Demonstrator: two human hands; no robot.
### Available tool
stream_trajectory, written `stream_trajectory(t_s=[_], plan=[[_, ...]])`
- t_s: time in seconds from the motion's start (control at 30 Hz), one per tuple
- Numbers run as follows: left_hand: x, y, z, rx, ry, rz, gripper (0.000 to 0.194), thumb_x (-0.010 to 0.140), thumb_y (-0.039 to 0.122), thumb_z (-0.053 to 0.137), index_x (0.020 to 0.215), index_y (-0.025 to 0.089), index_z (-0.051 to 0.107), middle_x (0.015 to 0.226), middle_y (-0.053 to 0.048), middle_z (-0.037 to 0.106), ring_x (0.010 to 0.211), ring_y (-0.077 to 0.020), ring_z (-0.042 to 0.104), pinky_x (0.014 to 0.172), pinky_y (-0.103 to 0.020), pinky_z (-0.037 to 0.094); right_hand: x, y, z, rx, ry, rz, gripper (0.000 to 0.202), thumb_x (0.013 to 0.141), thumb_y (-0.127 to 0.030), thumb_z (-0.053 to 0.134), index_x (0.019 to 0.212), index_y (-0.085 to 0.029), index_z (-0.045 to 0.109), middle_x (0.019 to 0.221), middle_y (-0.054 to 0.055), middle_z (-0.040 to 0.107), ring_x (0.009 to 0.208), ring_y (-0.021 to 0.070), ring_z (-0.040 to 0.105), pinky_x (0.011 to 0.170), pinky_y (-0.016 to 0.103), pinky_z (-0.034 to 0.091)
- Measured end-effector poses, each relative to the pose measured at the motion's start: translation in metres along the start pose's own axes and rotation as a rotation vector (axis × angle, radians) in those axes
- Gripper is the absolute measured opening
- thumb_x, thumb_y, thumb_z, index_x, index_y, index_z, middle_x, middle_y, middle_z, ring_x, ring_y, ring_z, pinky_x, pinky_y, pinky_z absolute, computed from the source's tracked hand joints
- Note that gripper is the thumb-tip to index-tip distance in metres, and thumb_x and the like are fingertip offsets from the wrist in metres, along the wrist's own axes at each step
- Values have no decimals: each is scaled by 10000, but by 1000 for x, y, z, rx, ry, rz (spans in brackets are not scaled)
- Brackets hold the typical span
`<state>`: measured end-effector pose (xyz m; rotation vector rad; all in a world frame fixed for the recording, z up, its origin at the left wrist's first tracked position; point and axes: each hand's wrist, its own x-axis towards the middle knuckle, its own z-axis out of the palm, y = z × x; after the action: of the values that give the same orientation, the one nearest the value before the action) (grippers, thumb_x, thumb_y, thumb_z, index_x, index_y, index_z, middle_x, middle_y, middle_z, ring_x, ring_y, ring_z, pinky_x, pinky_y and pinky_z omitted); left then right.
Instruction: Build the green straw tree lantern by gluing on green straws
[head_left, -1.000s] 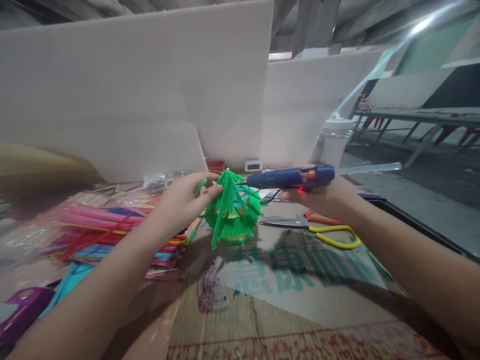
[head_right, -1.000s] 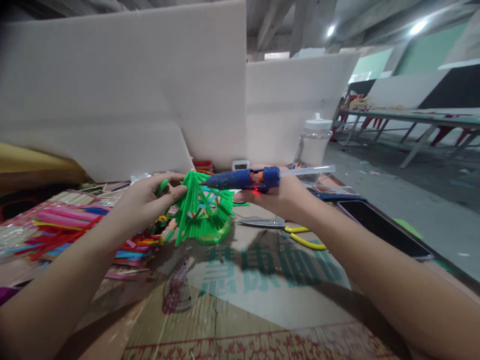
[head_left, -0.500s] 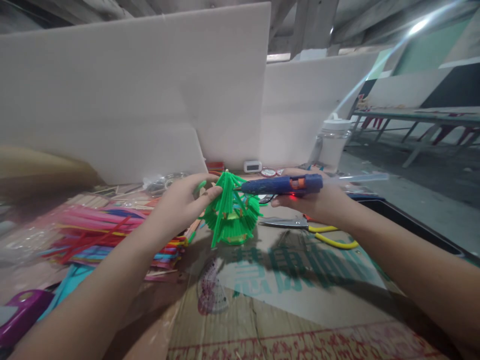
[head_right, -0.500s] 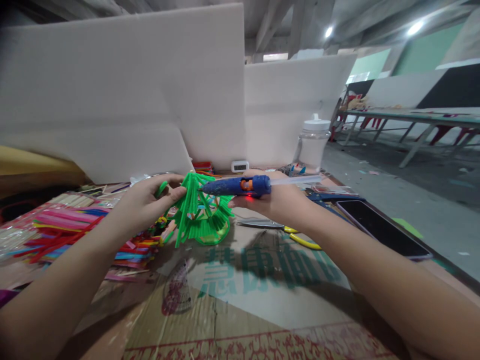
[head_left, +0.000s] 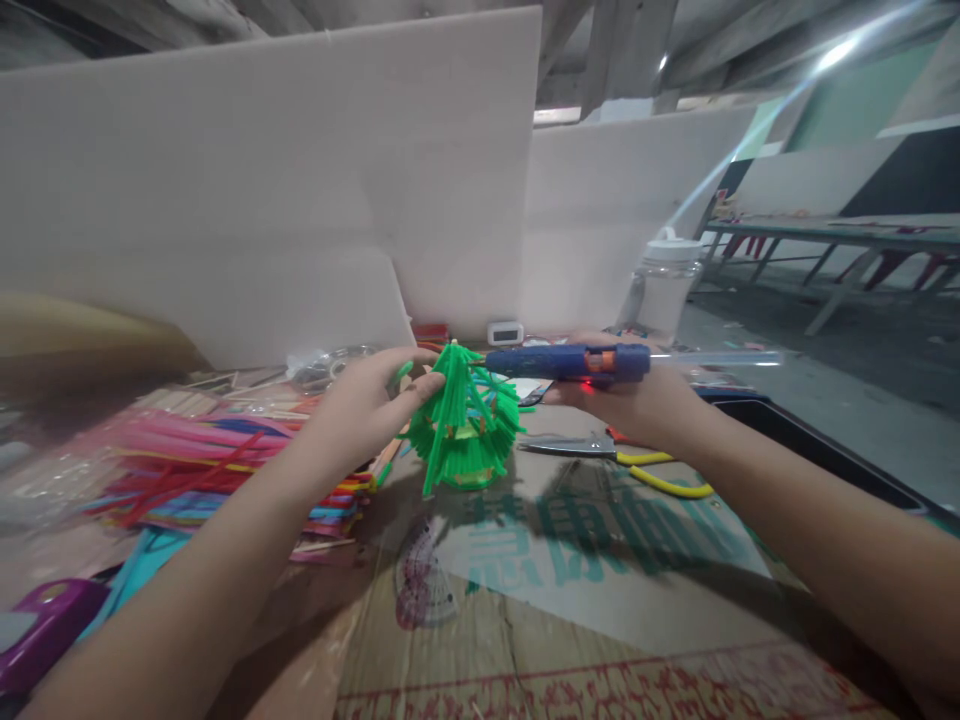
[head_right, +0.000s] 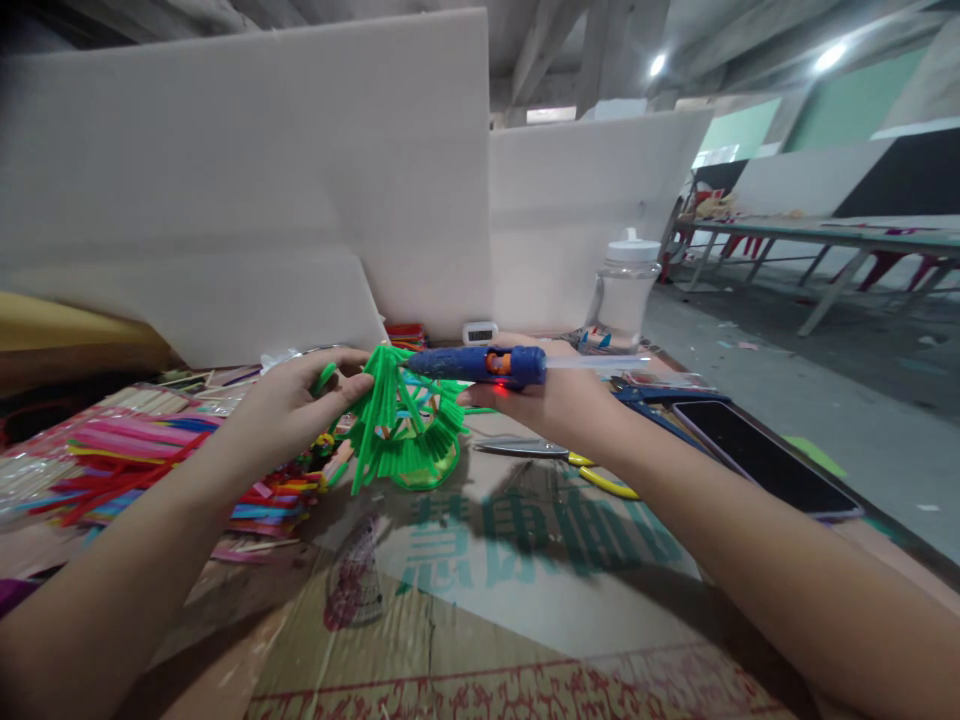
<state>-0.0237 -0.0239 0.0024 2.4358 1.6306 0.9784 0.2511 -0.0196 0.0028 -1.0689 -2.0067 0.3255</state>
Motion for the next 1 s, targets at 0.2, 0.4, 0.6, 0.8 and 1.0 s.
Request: stream_trajectory(t_s=[0.2, 0.4, 0.6, 0.8, 1.0], plan=[[2, -2, 2, -12, -7, -10, 456, 906, 520, 493, 1168, 194, 674, 983, -57, 722, 836, -226, 640, 813, -325, 475, -1, 2, -4, -37, -34, 22, 175, 748, -343, 734, 851, -212, 681, 740, 29, 682, 694, 196, 622, 558, 273, 455], [1, -1, 0, 1, -5, -15, 476, 906, 533, 487, 1183, 190, 668, 969, -60, 718, 818, -222, 635, 802, -325, 473, 2, 5, -4, 8, -124, -88, 205, 758, -344, 734, 926, -231, 698, 843, 22, 716, 713, 188, 637, 591, 274, 471], [1, 0, 1, -13, -7, 1, 473, 906, 553, 487, 1166, 204, 674, 901, -36, 712, 783, -210, 632, 761, -308, 474, 2, 5, -3, -50, -115, -108, 196, 768, -381, 730, 885, -228, 694, 727, 9, 664, 632, 173, 577, 558, 276, 447], [1, -1, 1, -2, 1, 7, 467, 908, 555, 487, 1167, 212, 672, 933, -39, 713, 800, -209, 630, 785, -312, 477, 2, 3, -2, 2, -114, -65, 231, 733, -413, 755, 864, -232, 697, 755, 10, 672, 654, 179, 584, 575, 285, 460], [0, 0, -1, 12, -3, -2, 476, 908, 560, 481, 1174, 216, 673, 894, -33, 712, 771, -205, 632, 771, -309, 482, 1, 3, 0, -18, -100, -63, 219, 745, -412, 741, 896, -257, 703, 774, 7, 685, 671, 192, 606, 584, 296, 468]])
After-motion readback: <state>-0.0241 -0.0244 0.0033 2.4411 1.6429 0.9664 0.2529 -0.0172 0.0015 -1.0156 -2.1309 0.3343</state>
